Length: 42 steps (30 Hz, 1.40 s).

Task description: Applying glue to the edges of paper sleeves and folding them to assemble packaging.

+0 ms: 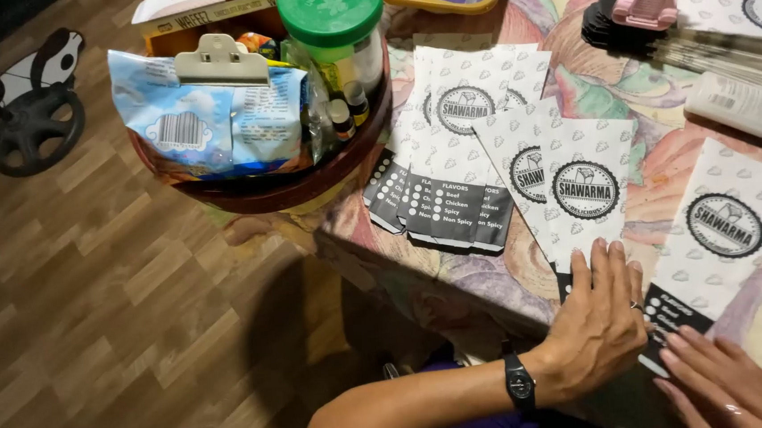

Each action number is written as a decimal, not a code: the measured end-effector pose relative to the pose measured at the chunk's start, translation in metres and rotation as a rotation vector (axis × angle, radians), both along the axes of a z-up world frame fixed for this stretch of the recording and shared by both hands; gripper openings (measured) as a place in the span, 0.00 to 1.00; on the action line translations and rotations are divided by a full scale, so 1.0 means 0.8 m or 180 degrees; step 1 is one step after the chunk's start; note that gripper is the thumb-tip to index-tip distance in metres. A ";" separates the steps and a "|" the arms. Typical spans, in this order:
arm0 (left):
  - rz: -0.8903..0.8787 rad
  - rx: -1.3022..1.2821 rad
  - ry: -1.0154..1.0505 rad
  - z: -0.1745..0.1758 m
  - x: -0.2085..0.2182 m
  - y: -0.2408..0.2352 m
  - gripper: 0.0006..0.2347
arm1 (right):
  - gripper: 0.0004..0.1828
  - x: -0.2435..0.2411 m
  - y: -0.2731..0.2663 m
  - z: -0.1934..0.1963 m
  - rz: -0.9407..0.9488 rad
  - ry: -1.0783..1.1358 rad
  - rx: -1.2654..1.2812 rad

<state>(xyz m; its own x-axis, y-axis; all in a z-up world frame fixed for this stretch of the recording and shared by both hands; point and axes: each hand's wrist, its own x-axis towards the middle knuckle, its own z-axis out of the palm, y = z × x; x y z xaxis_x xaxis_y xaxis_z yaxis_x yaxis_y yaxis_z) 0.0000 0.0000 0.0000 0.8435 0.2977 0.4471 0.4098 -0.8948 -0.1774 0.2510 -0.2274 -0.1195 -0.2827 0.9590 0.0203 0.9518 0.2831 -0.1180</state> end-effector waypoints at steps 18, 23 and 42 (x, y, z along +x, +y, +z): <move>-0.0693 -0.0218 -0.1123 0.013 0.013 -0.031 0.21 | 0.32 -0.125 0.020 0.122 -0.1408 0.0664 0.1541; -0.1766 -0.0858 -0.0992 0.017 0.017 -0.030 0.10 | 0.28 -0.092 -0.004 0.082 -0.1200 0.0755 0.1412; -0.2564 -0.1360 -0.1350 -0.014 0.014 -0.037 0.14 | 0.35 0.045 -0.091 -0.070 -0.0413 0.0030 0.0602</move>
